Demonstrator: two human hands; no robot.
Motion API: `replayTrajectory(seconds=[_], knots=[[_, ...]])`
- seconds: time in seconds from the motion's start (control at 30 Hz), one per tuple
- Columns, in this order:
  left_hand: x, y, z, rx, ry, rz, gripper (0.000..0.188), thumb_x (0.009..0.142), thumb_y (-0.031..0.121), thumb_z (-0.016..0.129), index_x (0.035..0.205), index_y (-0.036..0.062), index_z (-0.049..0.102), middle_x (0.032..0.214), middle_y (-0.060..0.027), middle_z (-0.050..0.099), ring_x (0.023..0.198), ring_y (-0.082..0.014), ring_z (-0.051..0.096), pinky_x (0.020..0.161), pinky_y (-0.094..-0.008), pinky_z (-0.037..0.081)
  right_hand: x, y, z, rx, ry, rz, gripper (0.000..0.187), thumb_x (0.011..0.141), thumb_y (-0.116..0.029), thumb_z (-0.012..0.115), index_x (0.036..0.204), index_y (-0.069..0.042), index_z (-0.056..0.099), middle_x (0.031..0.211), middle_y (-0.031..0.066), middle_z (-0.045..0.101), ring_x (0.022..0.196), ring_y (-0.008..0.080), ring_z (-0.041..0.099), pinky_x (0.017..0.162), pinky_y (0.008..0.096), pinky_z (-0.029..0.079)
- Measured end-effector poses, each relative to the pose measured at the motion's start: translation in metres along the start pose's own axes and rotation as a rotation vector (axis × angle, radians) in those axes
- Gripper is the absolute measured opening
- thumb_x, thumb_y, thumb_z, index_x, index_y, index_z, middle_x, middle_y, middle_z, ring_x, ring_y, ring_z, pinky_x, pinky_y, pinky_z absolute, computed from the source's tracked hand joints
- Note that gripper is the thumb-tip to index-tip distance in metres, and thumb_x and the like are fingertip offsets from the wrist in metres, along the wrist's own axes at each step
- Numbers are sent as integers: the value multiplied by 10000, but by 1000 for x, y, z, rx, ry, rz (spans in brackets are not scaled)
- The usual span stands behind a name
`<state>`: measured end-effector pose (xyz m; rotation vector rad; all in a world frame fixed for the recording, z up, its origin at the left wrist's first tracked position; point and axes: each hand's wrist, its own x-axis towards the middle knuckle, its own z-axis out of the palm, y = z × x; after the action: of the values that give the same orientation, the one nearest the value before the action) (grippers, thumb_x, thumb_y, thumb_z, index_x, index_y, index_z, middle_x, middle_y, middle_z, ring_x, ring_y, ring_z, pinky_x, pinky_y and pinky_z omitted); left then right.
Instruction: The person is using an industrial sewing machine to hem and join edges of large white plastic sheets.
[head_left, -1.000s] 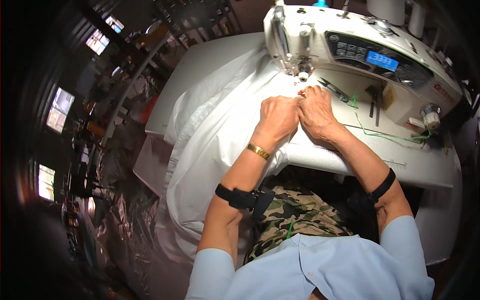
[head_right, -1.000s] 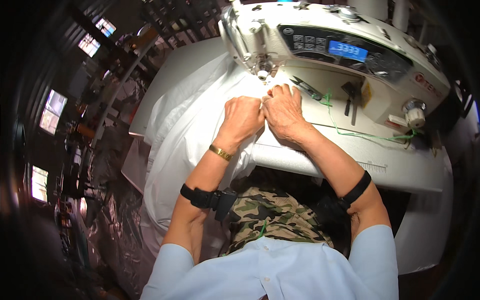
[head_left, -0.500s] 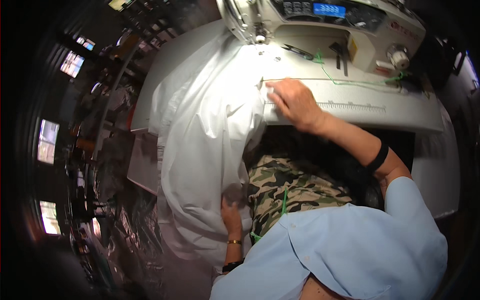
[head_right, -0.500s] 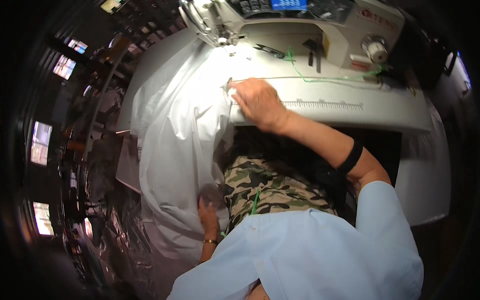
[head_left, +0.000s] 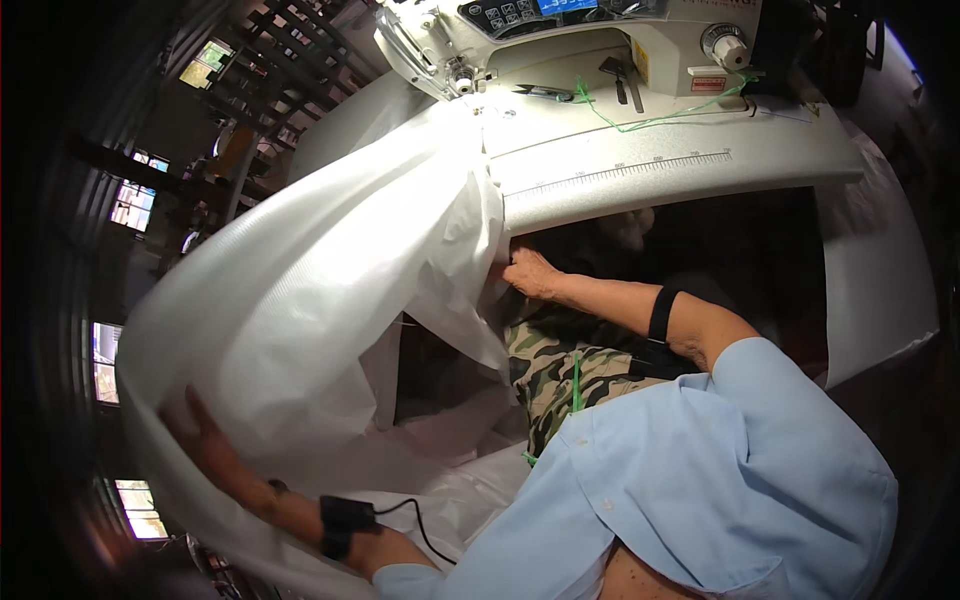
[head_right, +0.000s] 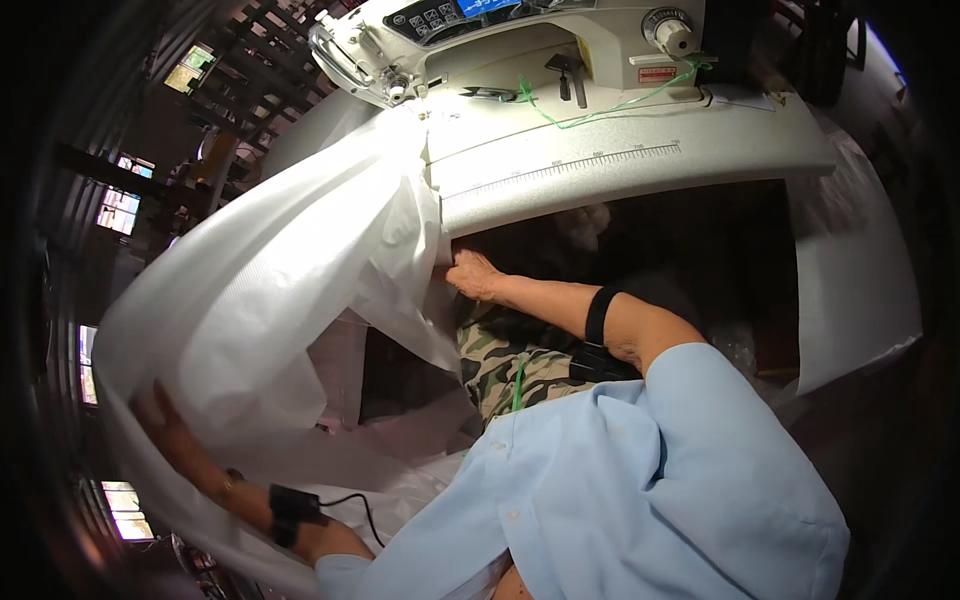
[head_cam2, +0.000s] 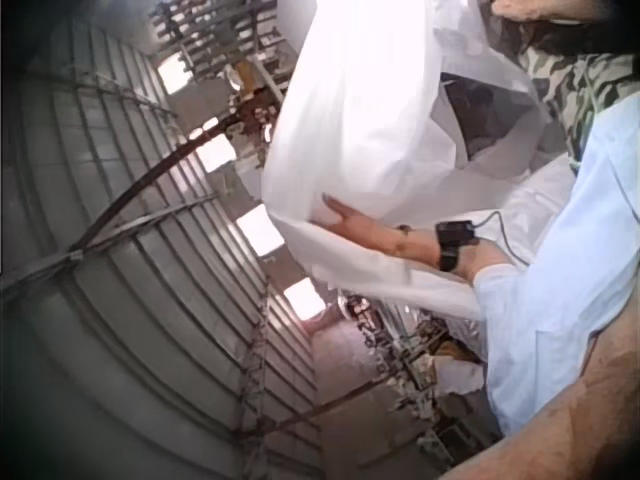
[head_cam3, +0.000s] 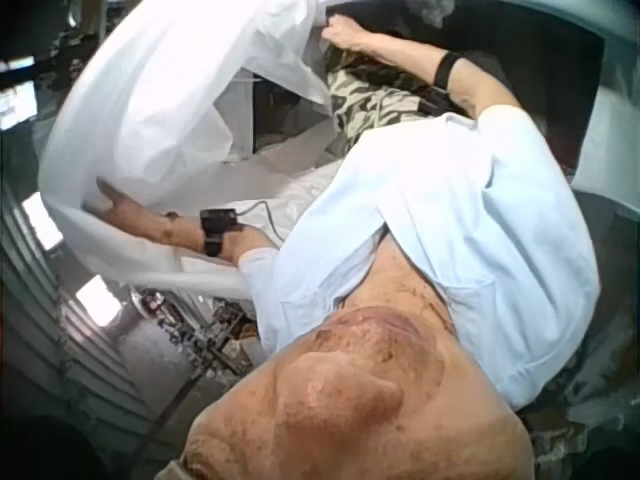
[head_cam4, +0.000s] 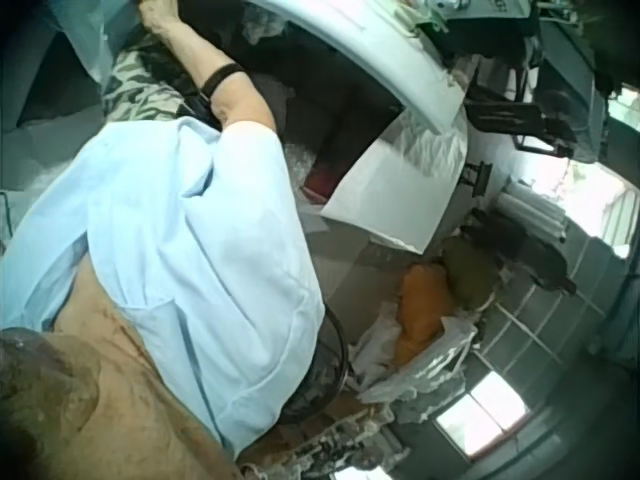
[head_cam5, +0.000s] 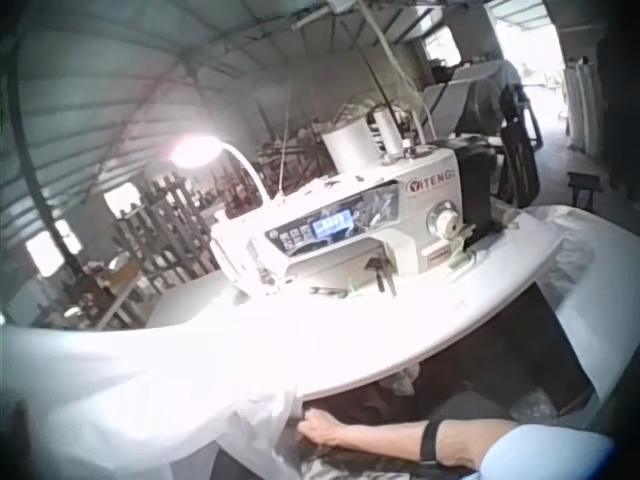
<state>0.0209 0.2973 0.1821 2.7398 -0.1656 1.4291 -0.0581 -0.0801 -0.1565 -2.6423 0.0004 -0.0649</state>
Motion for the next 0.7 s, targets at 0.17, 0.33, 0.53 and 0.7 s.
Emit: replayTrajectory(seconds=[0.17,0.33,0.53,0.7], knots=[[-2,-150,173,275,-622,340,401,861,280,585,1158,10,608,1286,-182,532,1162,-337,510,1071,-395,311,-44,-70,-55,930,52,-19,316,810,-256,588,920,32,659,882,187,623,831,206,567,731,361,471],[-84,-94,207,-183,-899,-43,291,882,197,509,1101,63,646,1066,-204,629,1053,-352,562,903,-404,420,-111,-97,-145,1317,-234,-80,342,852,-240,633,1046,41,606,911,36,635,802,96,567,737,244,459],[-155,46,90,-318,-612,194,303,905,223,511,735,-10,601,658,-177,599,572,-357,555,557,-420,428,-148,-36,-105,833,-4,250,321,811,-211,541,845,102,607,682,76,596,639,114,531,598,290,448],[-256,101,35,-798,-1099,234,387,885,238,583,584,-5,580,507,-159,526,449,-317,529,479,-414,395,-169,-23,-90,847,31,381,312,858,-214,548,895,83,633,745,72,633,704,90,588,634,233,478]])
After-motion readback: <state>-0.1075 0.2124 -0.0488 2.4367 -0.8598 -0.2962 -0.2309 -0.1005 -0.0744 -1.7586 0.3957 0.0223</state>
